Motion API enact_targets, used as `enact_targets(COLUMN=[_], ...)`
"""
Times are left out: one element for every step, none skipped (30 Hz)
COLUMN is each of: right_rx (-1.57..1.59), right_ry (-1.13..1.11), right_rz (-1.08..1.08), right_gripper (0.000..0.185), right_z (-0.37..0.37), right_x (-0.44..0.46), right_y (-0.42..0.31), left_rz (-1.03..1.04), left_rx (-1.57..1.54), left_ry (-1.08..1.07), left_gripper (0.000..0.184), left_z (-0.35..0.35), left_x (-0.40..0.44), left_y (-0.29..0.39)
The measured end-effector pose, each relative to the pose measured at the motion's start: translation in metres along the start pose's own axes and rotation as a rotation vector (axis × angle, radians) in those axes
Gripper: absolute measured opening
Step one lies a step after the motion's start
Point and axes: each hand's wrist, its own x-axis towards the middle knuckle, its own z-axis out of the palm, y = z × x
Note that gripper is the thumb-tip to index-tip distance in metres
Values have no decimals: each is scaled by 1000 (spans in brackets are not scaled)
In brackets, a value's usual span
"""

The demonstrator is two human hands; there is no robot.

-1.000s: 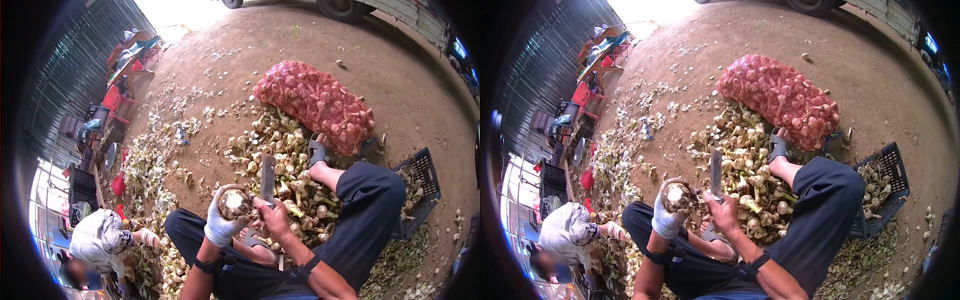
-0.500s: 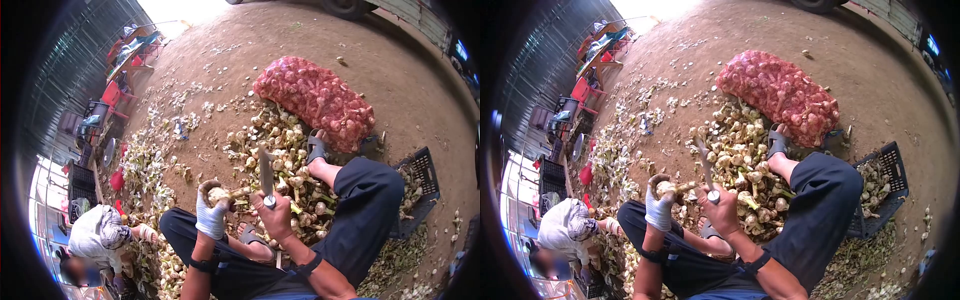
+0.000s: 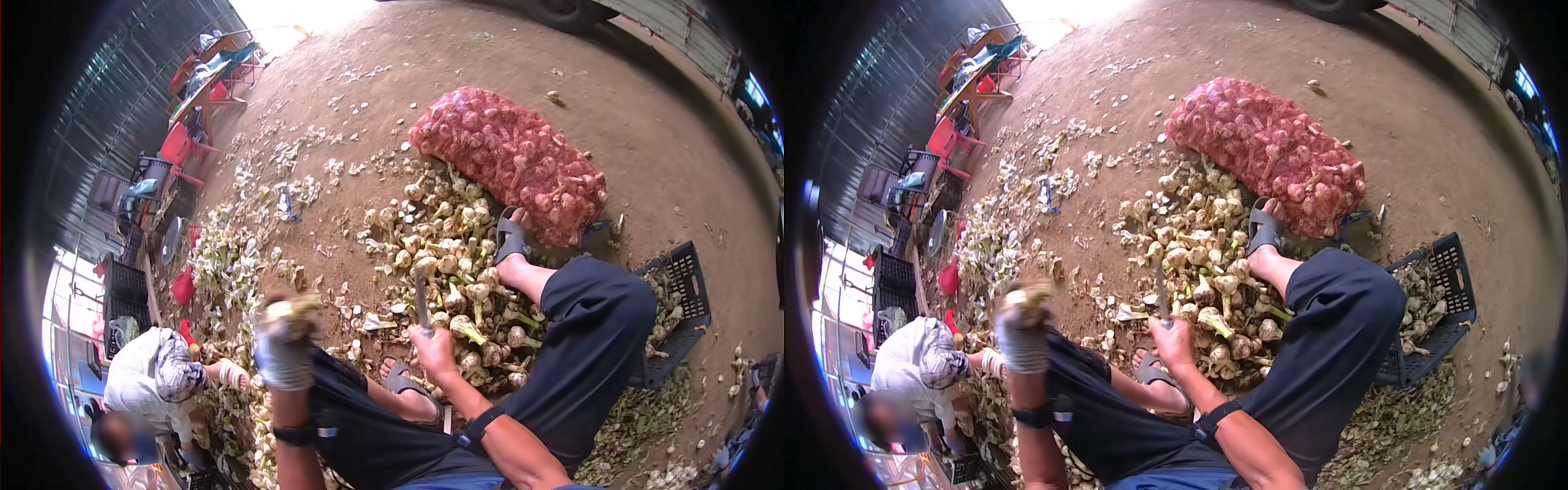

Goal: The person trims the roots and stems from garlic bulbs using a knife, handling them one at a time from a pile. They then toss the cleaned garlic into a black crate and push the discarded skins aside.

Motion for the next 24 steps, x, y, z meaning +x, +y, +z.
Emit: enact_targets(right_rx=[91,207,322,402,483,561,622,670,716,755,748,738,728,714,713,713,714,735,741,726,712,724,732,736], right_ry=[5,38,71,85,101,125,153,181,209,209,214,214,212,220,227,235,242,228,241,246,251,255,268,279], right_rz=[2,-22,-47,-59,-68,-122,-136,-146,-157,-152,-143,-142,-139,-123,-119,-108,-98,-91,-88,-77,-65,-60,-57,-56], right_gripper=[26,30,34,33,31,28,25,23,21,20,20,19,19,20,20,19,19,19,19,19,20,21,21,22], right_z=[-4,-8,-13,-17,-21,-24,-26,-28,-29,-30,-30,-28,-27,-25,-24,-24,-24,-25,-25,-24,-23,-22,-21,-21], right_x=[8,10,10,11,12,15,15,15,16,13,13,14,13,12,13,14,16,18,20,21,22,22,23,25], right_y=[-1,-10,-23,-34,-43,-48,-56,-62,-67,-73,-72,-70,-69,-72,-74,-74,-73,-71,-71,-71,-72,-73,-73,-73], left_rz=[59,100,122,149,92,104,127,155,155,64,-27,-22,-19,-237,-124,6,-103,-116,-144,-141,-139,-260,-383,-446], left_rx=[202,419,625,288,367,332,661,1059,1454,1519,1583,1428,1275,885,869,933,957,1002,904,914,921,985,1047,1150], left_ry=[85,185,294,466,711,723,685,776,916,925,930,878,827,819,719,514,467,210,-6,-164,-322,-443,-562,-630], left_gripper=[39,35,30,24,18,17,21,29,37,37,38,38,38,41,39,35,33,33,34,36,38,42,46,47], left_z=[-27,-55,-82,-121,-196,-209,-321,-361,-400,-386,-372,-376,-378,-357,-388,-358,-274,-209,-155,-107,-61,-13,25,39], left_x=[-3,-7,-10,-24,-35,-67,-99,-128,-156,-166,-171,-159,-143,-110,-72,-23,25,65,101,128,148,160,165,173], left_y=[21,43,64,73,80,92,100,97,94,92,93,81,71,68,49,38,41,46,42,32,19,6,-9,-43])
